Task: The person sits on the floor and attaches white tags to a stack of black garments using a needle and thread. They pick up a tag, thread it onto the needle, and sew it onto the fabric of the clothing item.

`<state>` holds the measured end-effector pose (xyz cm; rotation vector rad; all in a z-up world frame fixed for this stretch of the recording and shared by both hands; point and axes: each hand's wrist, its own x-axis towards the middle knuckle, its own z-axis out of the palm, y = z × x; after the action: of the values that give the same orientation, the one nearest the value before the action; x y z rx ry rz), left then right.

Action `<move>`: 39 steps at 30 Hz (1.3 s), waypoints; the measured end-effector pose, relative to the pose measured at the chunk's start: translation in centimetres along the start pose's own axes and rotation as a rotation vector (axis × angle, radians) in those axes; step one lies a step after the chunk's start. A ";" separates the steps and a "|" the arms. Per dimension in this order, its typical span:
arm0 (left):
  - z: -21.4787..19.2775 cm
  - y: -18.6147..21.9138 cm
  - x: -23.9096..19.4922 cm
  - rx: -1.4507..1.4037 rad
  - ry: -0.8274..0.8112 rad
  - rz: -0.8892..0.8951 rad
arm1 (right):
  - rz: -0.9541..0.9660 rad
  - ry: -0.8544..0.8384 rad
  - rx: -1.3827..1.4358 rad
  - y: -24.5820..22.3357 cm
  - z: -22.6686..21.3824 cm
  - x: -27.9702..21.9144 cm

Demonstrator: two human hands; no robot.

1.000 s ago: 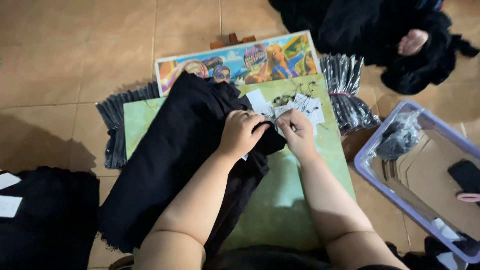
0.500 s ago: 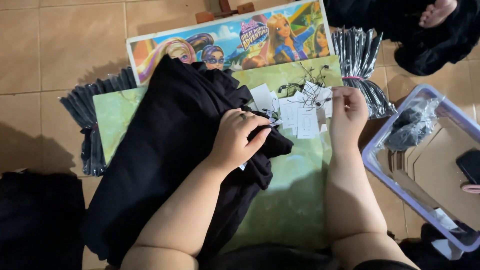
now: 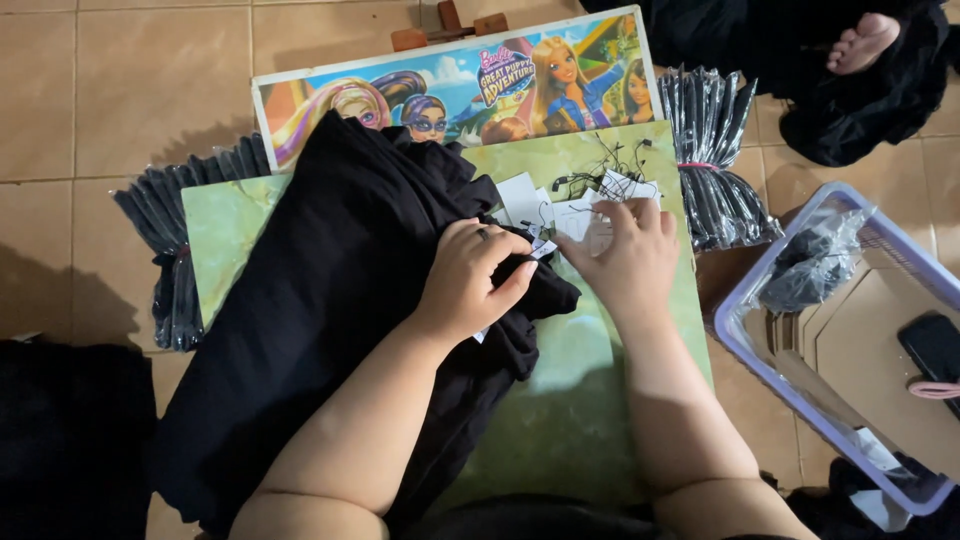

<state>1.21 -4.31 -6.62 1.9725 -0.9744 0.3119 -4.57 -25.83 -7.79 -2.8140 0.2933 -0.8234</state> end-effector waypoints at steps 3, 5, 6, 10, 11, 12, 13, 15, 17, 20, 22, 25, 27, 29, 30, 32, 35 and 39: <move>0.1 0.0 0.0 0.001 -0.007 -0.004 | 0.017 -0.092 -0.004 -0.5 0.1 -0.1; 0.1 0.0 0.0 -0.004 -0.011 -0.009 | 0.032 -0.157 -0.018 -0.7 0.1 -0.2; 0.1 0.0 0.0 -0.006 -0.012 -0.012 | 0.013 -0.139 -0.050 -0.9 0.1 -0.2; 0.1 0.0 0.0 -0.015 -0.007 -0.019 | -0.059 -0.140 -0.107 -0.2 0.8 -0.5; 0.1 0.0 0.0 -0.014 -0.003 -0.020 | -0.063 -0.139 -0.106 0.0 0.7 -0.5; 0.1 0.0 -0.1 -0.007 -0.003 -0.019 | -0.089 -0.132 -0.104 0.1 0.6 -0.6; 0.0 0.0 -0.1 0.000 -0.003 -0.019 | -0.115 -0.125 -0.101 0.3 0.4 -0.7; 0.1 -0.1 -0.3 -0.009 -0.012 -0.038 | -0.127 -0.091 -0.105 0.5 0.2 -0.5; 0.1 -0.1 -0.3 -0.017 -0.021 -0.058 | -0.140 -0.057 -0.109 1.4 0.5 -0.5; 0.2 -0.1 -0.4 0.000 -0.019 -0.060 | -0.177 0.039 -0.173 2.6 1.0 -0.7; 0.3 -0.2 -0.5 -0.006 -0.030 -0.052 | -0.075 0.006 -0.035 1.9 0.2 -0.5; 0.1 0.0 -0.3 -0.028 -0.030 -0.050 | 0.009 0.013 0.191 2.1 0.6 -0.6; -0.1 0.0 -0.4 -0.051 -0.040 -0.058 | 0.083 -0.014 0.417 0.4 -0.9 -0.2; -0.3 0.1 -0.2 -0.075 -0.052 -0.068 | 0.158 -0.043 0.643 -0.4 -1.4 -0.1; -0.4 0.2 0.0 -0.126 -0.044 -0.075 | 0.203 -0.026 0.740 -0.3 -1.1 -0.3; -0.8 0.7 0.4 -0.176 -0.036 -0.082 | 0.247 -0.009 0.837 -0.1 -1.0 -0.6; -1.3 1.5 0.5 -0.273 -0.083 -0.143 | 0.140 0.055 0.854 -0.3 -1.3 -1.2; -0.6 1.3 -0.1 -0.255 -0.111 -0.228 | 0.134 0.076 0.915 -1.0 -1.2 -2.2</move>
<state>0.31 -4.22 -5.55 1.8566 -0.8036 -0.0484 -6.92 -24.46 -7.63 -1.8945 0.0745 -0.7696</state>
